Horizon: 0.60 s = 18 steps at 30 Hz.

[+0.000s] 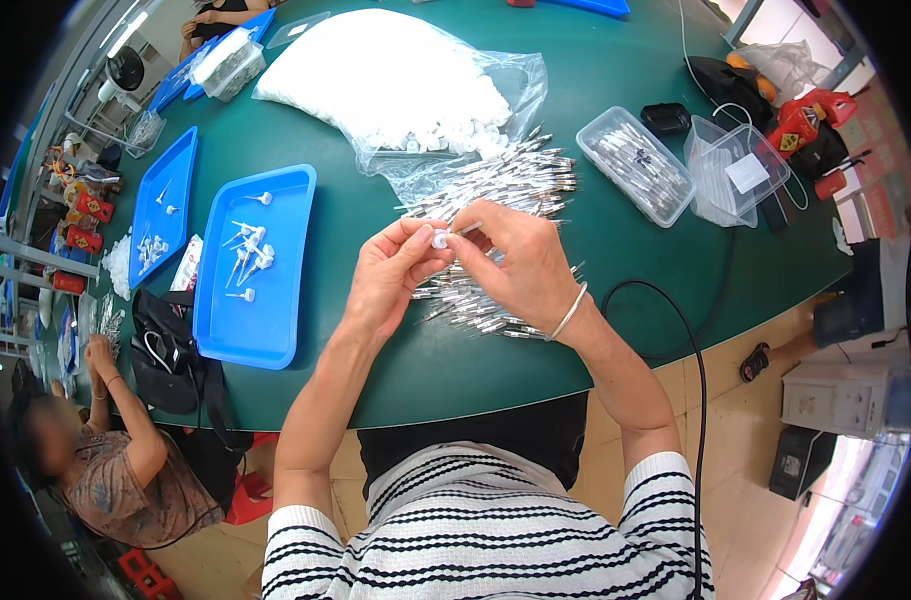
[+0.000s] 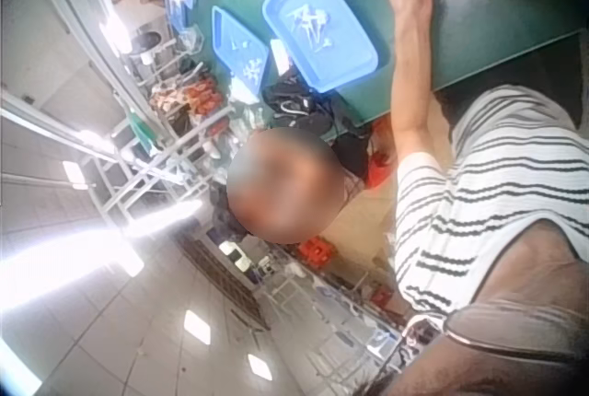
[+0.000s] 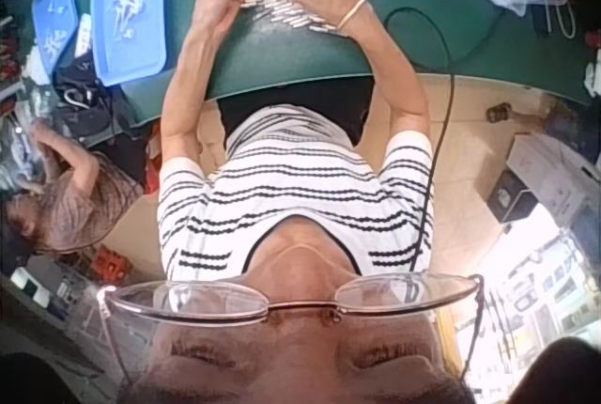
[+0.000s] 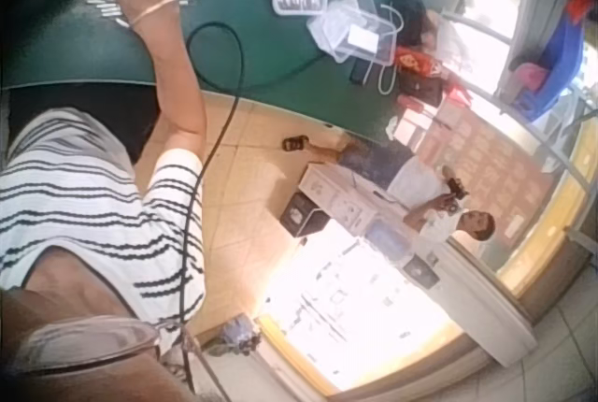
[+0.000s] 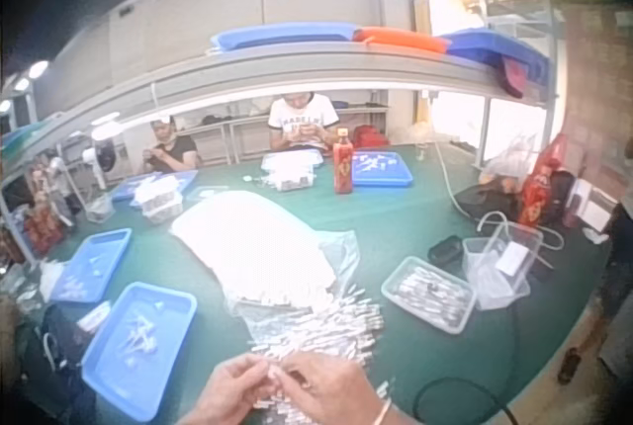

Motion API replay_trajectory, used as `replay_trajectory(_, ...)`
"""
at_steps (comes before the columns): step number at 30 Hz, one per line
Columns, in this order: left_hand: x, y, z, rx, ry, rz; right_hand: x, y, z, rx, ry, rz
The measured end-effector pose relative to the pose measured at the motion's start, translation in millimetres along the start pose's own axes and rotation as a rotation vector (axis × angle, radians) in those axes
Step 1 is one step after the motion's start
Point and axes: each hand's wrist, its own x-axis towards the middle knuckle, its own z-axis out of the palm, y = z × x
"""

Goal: The person sits at a green workbench and repeatedly picks up small white plastic caps and silver metal rods. They insert the rods into the caps by hand, creating assembled units. The person places the finished assemblies into a blue plastic tray on the table. The process is repetitive and involves handling small parts one by one.

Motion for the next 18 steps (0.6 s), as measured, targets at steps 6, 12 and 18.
replay_trajectory(6, -0.8, -3.1, 0.1, 0.035, 0.024, 0.039, 0.0, 4.1, 2.3, 0.033, -0.002, 0.003)
replay_trajectory(12, -2.6, 1.2, 3.6, 0.026, 0.061, 0.038, 2.1, 6.8, 4.3, 0.205, 0.006, 0.117)
replay_trajectory(18, -4.9, 2.1, 1.5, 0.041, 0.087, 0.059, 2.8, 6.9, 8.0, 0.208, -0.023, 0.144)
